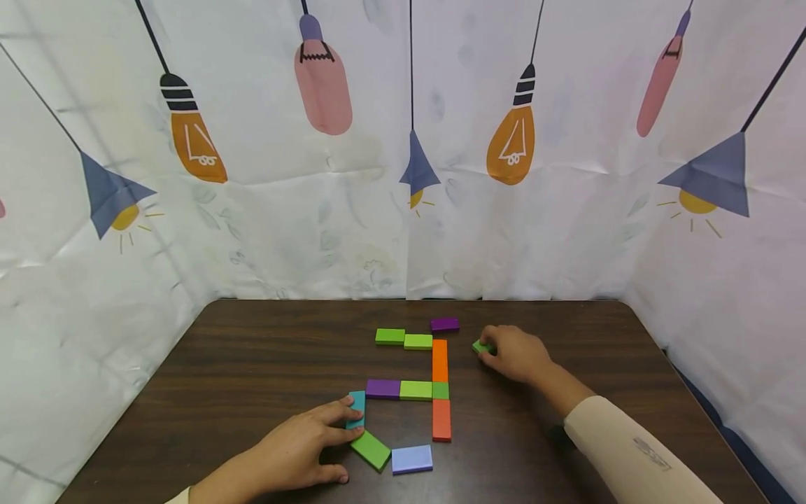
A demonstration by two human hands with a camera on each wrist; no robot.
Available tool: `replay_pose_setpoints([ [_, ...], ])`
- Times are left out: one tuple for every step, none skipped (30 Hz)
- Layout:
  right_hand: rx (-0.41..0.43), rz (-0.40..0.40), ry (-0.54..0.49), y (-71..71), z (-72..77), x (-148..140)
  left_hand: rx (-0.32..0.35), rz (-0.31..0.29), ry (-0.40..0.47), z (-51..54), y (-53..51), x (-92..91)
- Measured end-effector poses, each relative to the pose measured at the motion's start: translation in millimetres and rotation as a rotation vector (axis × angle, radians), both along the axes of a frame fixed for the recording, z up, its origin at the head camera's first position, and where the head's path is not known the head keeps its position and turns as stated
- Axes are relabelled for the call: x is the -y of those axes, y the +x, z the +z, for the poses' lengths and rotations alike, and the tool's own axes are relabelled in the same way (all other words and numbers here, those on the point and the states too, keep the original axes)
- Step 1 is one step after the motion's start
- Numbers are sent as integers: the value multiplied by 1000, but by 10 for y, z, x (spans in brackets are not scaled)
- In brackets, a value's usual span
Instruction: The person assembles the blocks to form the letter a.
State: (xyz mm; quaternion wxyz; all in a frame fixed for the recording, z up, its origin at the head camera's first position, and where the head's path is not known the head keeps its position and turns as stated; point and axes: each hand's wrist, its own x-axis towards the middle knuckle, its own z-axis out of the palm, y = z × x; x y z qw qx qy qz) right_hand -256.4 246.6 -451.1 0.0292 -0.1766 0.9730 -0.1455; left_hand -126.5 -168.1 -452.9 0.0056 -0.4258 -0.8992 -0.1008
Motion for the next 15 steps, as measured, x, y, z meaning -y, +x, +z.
replay_pose_setpoints([
  [-10,8,-2,21,-7,4,-5,-2,1,-4,1,-1],
  [-21,15,-3,43,-16,8,-11,-3,2,-6,2,-2],
  [-29,24,-7,67,-19,14,-12,-3,1,-7,2,-3],
  [-39,31,-9,88,-23,21,-16,-5,2,-9,2,-3],
  [-48,38,-11,109,-26,26,-19,-6,5,-11,1,-4],
  [-55,45,-14,131,-25,34,-16,-6,5,-11,2,-5],
  [-60,47,-15,154,-21,43,-14,-5,6,-11,1,-5],
  [-64,49,-16,176,-13,53,-12,-5,6,-10,-1,-6],
  [-68,51,-16,199,-3,65,-12,-5,6,-11,-2,-7],
  [-71,54,-17,218,3,75,-11,-4,7,-12,-2,-7],
  [-76,62,-19,241,14,83,-10,-3,7,-11,-2,-7],
  [-78,62,-18,265,21,93,-12,-3,6,-12,-3,-8],
  [-80,63,-18,289,29,102,-13,-2,6,-12,-4,-8],
  [-85,72,-18,316,35,109,-15,-3,6,-12,-2,-8],
  [-89,77,-20,341,38,116,-16,-3,5,-14,-2,-8],
])
